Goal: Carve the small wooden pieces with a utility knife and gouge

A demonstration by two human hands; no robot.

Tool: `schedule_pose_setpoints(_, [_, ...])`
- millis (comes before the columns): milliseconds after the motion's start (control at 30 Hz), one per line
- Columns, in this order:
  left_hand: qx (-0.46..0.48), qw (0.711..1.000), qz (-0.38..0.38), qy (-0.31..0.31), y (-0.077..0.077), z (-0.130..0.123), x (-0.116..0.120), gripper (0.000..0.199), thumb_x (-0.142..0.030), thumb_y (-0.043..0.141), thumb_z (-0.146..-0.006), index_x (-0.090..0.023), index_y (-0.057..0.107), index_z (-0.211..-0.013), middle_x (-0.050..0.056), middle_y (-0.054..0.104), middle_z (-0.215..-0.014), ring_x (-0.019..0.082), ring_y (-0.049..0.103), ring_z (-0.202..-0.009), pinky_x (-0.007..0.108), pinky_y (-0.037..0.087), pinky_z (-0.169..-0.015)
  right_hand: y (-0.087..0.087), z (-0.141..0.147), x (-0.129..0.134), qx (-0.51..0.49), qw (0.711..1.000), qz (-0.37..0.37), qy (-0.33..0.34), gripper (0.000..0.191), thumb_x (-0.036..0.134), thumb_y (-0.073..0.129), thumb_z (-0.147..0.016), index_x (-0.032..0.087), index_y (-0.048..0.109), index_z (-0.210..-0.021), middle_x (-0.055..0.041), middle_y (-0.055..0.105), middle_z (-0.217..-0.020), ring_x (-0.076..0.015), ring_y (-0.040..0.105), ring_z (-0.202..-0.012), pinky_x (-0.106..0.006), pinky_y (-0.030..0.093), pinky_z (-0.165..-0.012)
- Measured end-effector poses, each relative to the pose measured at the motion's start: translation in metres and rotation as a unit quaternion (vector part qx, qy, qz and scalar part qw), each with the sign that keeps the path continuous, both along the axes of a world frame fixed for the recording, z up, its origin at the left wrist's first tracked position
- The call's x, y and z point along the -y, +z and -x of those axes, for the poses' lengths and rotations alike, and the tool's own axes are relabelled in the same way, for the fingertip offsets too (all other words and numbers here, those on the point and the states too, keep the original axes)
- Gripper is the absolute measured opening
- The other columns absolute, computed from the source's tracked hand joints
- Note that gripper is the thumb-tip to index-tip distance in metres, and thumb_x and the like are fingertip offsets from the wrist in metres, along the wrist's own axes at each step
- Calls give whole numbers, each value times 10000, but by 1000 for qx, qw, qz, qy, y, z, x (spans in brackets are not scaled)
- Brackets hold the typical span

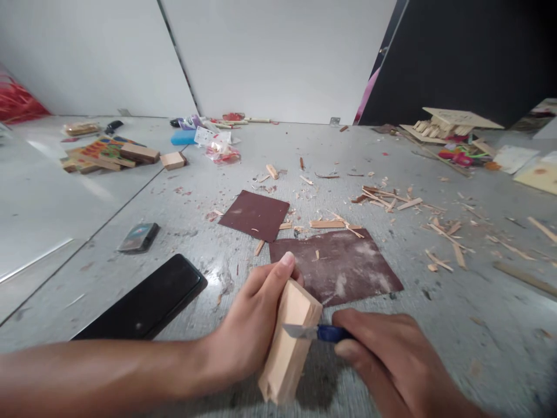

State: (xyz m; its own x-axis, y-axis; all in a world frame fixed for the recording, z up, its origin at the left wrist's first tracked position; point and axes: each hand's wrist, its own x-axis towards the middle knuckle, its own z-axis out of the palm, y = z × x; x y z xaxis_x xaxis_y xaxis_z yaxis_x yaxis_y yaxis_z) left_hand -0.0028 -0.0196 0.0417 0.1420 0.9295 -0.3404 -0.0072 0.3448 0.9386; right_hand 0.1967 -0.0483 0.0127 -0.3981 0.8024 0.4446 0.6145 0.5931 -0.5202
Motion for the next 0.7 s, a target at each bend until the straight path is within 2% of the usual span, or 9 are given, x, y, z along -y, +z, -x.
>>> schedule_pose_setpoints(33, [10,1000,12,-9,0,1,2,507,-666,560,-866,-207,501,-660,-28,432,-609,134,389,-585,225,392,-549,-3,-5,-8,3,1000,6,-6,435,405,405,-1079,213,724,-853,-51,781,-762,-167,695,-560,-257,533,-519])
schedule_pose_setpoints(67, [24,999,25,-23,0,2,4,512,-677,555,-872,-204,519,-678,-32,436,-597,129,390,-568,224,386,-543,-6,-11,-17,12,999,26,-40,397,405,427,-1065,204,733,-911,-56,785,-792,-177,705,-592,-262,533,-530])
schedule_pose_setpoints(133, [54,995,52,-63,0,4,7,527,-695,518,-895,-204,539,-704,-40,426,-565,125,383,-530,228,364,-517,-8,-21,-33,20,990,51,-132,331,381,481,-1047,202,724,-910,15,699,-599,-149,616,-452,-241,466,-447])
schedule_pose_setpoints(167, [68,994,50,-63,-1,5,7,521,-686,527,-899,-204,530,-698,-43,418,-561,123,380,-528,226,355,-516,-8,-24,-37,25,984,59,-165,328,390,486,-1043,197,719,-915,19,675,-580,-157,612,-464,-247,456,-449])
schedule_pose_setpoints(200, [78,994,46,-53,-2,5,6,512,-672,545,-897,-203,521,-691,-44,422,-562,120,380,-530,223,350,-519,-7,-25,-38,17,984,54,-169,340,407,479,-1044,196,709,-910,10,687,-621,-165,640,-516,-250,467,-478])
schedule_pose_setpoints(367, [97,994,36,-29,-12,3,0,502,-647,568,-911,-195,514,-697,-37,455,-609,118,400,-557,232,360,-561,7,-10,-13,-32,999,13,-19,293,336,441,-1068,221,650,-898,23,690,-674,-138,657,-556,-238,476,-548])
schedule_pose_setpoints(467, [109,993,42,-22,-17,2,-1,500,-656,579,-903,-193,528,-721,-37,473,-619,123,417,-578,233,366,-575,9,-2,-3,-41,998,-12,50,358,355,397,-1085,215,654,-879,3,720,-687,-140,671,-548,-241,477,-523])
schedule_pose_setpoints(567, [104,994,30,-21,-19,1,-2,495,-636,586,-900,-188,519,-702,-41,459,-613,121,391,-589,231,359,-582,4,1,-5,-37,996,-17,81,396,353,383,-1095,203,680,-879,-14,754,-718,-140,673,-519,-250,464,-472])
schedule_pose_setpoints(700, [72,997,25,-26,-18,1,-4,483,-627,571,-895,-190,517,-696,-41,453,-608,124,386,-588,233,360,-578,-1,3,-6,-23,997,-16,75,521,433,311,-1108,214,695,-834,-39,785,-759,-147,672,-500,-258,477,-452])
